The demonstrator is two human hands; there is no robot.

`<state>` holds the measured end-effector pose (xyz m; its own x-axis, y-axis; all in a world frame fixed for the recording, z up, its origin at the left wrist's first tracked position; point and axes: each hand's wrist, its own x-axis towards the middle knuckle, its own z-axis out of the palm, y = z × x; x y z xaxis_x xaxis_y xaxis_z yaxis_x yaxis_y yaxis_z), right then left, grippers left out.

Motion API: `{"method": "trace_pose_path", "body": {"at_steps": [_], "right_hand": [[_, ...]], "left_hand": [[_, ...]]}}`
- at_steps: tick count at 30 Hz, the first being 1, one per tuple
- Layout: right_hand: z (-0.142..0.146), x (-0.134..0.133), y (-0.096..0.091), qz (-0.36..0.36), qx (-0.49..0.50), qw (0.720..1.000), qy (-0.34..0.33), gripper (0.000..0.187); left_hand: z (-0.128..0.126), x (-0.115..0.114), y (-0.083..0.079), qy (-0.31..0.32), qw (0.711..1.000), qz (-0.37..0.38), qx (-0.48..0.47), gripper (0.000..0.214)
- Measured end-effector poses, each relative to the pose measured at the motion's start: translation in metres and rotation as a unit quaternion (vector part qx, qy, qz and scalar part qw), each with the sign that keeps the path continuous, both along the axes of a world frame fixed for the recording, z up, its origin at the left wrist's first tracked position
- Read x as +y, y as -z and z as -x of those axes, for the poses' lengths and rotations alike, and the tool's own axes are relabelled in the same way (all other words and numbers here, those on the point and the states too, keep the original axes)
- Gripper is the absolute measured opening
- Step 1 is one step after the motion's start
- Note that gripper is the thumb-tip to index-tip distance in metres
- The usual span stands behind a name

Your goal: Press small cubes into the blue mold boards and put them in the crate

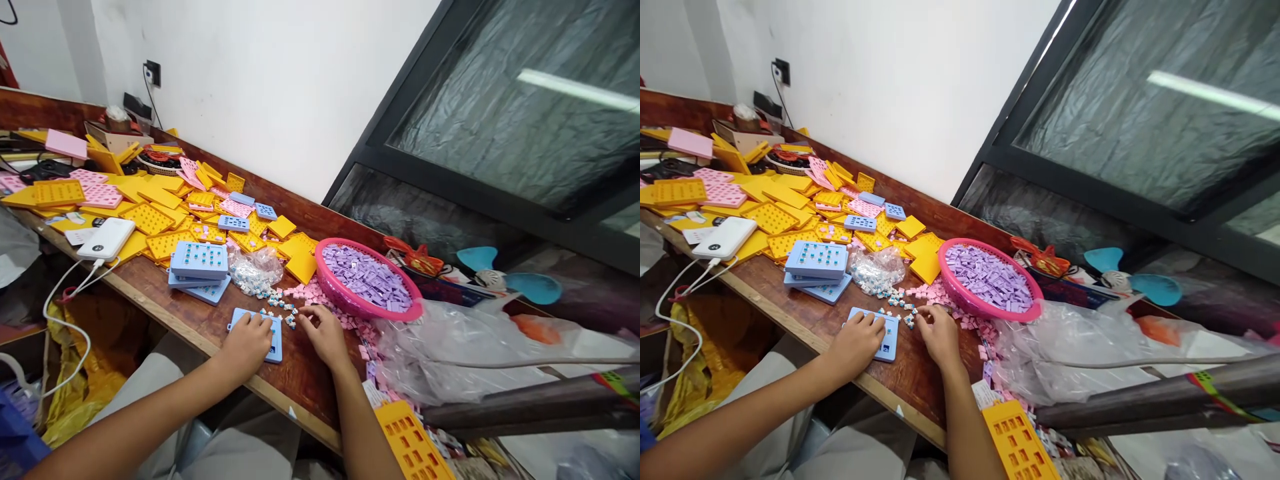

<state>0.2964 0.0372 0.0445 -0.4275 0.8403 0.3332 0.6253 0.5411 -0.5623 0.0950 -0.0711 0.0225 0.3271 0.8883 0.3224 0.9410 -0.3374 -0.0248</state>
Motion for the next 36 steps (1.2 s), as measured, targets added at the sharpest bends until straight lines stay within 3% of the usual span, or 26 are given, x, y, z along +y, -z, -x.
{"method": "trace_pose_path", "body": {"at_steps": [4, 9, 12, 17, 21, 25, 30, 36], "right_hand": [[-0.009, 0.003, 0.004, 0.018, -0.117, 0.993, -0.022, 0.015], [-0.002, -0.001, 0.011, 0.025, -0.135, 0.990, -0.034, 0.014], [-0.002, 0.000, 0.008, 0.071, -0.065, 0.994, -0.048, 0.011], [-0.006, 0.002, -0.005, 0.160, 0.136, 0.974, -0.086, 0.037], [-0.005, 0.000, -0.009, 0.183, 0.147, 0.966, -0.109, 0.043], [-0.003, -0.001, -0.006, 0.245, 0.187, 0.945, -0.111, 0.047], [-0.003, -0.002, -0.005, 0.292, 0.206, 0.925, -0.130, 0.050], [-0.004, 0.000, -0.001, 0.278, 0.184, 0.933, -0.134, 0.045]], "left_hand": [[-0.015, -0.002, 0.002, 0.077, 0.996, -0.012, 0.038, 0.027], [-0.024, -0.008, 0.005, 0.102, 0.994, -0.013, 0.042, 0.036], [-0.013, -0.005, -0.004, 0.077, 0.997, -0.009, -0.011, 0.038], [0.032, 0.032, -0.025, -0.002, 0.990, 0.020, -0.136, 0.023], [0.058, 0.073, -0.020, 0.068, 0.968, 0.143, -0.193, 0.023], [0.066, 0.096, -0.011, 0.150, 0.935, 0.233, -0.220, 0.024], [0.064, 0.101, -0.014, 0.160, 0.933, 0.244, -0.209, 0.022], [0.066, 0.086, -0.026, 0.115, 0.960, 0.177, -0.183, 0.021]]}}
